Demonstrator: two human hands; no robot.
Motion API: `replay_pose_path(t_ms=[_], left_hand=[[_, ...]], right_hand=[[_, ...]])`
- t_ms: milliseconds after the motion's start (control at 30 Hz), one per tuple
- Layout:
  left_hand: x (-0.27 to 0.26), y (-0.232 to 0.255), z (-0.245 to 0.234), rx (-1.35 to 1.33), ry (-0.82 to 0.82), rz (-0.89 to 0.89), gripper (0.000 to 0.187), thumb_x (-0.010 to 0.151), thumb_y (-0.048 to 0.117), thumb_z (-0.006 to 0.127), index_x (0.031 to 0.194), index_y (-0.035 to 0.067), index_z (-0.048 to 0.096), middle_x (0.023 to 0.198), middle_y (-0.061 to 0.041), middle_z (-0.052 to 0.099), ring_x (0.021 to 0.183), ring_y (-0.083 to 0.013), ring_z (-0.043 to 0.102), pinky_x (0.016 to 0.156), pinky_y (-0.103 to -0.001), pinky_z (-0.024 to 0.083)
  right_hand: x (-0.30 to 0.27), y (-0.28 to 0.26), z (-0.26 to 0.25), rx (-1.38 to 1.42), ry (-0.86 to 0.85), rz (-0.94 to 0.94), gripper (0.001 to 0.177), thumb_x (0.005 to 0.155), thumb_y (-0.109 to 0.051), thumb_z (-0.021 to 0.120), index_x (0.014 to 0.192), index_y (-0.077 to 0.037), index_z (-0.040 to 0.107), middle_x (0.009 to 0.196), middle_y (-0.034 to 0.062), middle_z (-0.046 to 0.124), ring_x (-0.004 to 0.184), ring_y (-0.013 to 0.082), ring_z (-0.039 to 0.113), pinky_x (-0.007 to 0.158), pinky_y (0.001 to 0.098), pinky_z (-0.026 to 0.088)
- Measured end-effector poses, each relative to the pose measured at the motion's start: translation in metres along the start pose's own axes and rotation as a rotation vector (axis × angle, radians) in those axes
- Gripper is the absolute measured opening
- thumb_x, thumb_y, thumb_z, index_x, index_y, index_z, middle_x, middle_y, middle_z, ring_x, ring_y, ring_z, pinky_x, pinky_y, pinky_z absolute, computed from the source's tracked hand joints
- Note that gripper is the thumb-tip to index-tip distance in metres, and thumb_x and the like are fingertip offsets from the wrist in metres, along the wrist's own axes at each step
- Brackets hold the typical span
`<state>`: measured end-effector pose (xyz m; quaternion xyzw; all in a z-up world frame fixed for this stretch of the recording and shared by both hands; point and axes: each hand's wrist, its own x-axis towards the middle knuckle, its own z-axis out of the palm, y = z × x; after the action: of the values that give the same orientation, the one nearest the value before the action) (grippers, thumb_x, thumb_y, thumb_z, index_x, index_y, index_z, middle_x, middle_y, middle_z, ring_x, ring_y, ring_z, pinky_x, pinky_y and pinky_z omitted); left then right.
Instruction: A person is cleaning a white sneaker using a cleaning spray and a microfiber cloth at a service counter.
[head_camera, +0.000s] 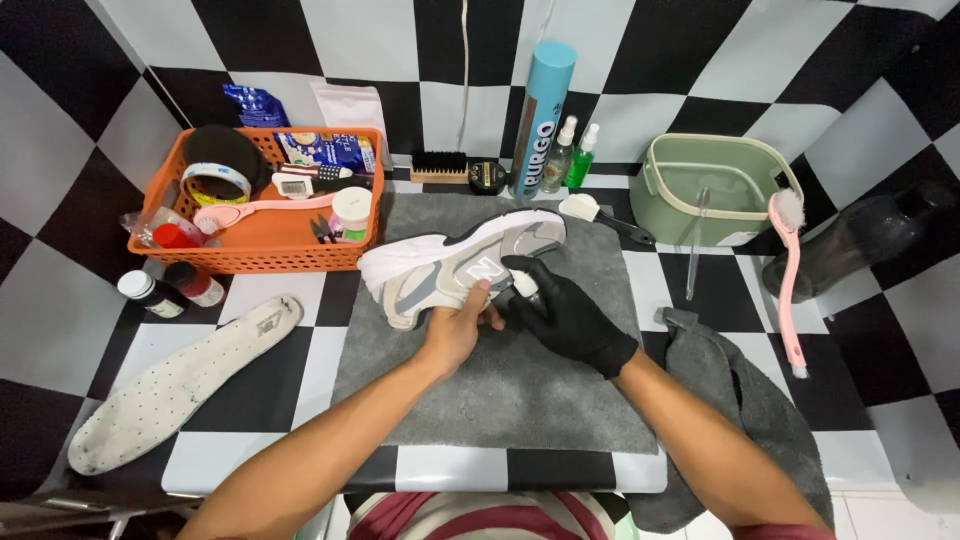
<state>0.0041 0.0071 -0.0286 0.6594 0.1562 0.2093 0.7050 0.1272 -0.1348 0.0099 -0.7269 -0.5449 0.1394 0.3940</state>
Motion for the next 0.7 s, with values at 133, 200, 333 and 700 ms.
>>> replay_pose_path(t_ms=[133,200,333,700], left_hand=[[0.004,-0.013,-0.003,0.004,-0.02,-0.004,0.04,0.112,0.027,0.039,0.092,0.008,0.069,0.067,-0.007,0.071,0.072,-0.0151,0.07,0.082,-0.032,0.051],[0.004,-0.012,-0.003,0.019,-0.023,-0.011,0.041,0.112,0.028,0.038,0.092,0.01,0.069,0.067,-0.005,0.071,0.072,-0.0131,0.068,0.081,-0.032,0.05],[0.001,-0.009,-0.003,0.013,-0.034,-0.013,0.04,0.112,0.027,0.037,0.095,0.01,0.069,0.068,-0.005,0.071,0.073,-0.014,0.07,0.081,-0.032,0.048],[-0.001,-0.005,-0.002,0.028,-0.013,-0.04,0.038,0.112,0.023,0.038,0.093,0.009,0.068,0.066,-0.006,0.071,0.073,-0.0158,0.071,0.08,-0.031,0.047]], right_hand=[[0.0,0.0,0.001,0.078,-0.012,0.033,0.05,0.096,-0.008,0.056,0.145,-0.008,0.045,0.134,0.0252,0.065,0.132,0.0448,0.055,0.109,0.0612,0.042],[0.0,-0.002,0.0,0.115,-0.016,0.038,0.049,0.097,-0.009,0.056,0.145,-0.008,0.045,0.136,0.024,0.064,0.134,0.0429,0.055,0.111,0.0602,0.04],[-0.001,0.003,0.003,0.13,0.007,0.046,0.051,0.097,-0.012,0.059,0.146,-0.009,0.043,0.133,0.0237,0.065,0.131,0.0431,0.056,0.109,0.0615,0.041],[0.002,0.02,-0.026,-0.049,0.259,-0.033,0.06,0.097,-0.022,0.047,0.148,0.005,0.031,0.127,0.0426,0.056,0.122,0.0573,0.055,0.104,0.0698,0.041]])
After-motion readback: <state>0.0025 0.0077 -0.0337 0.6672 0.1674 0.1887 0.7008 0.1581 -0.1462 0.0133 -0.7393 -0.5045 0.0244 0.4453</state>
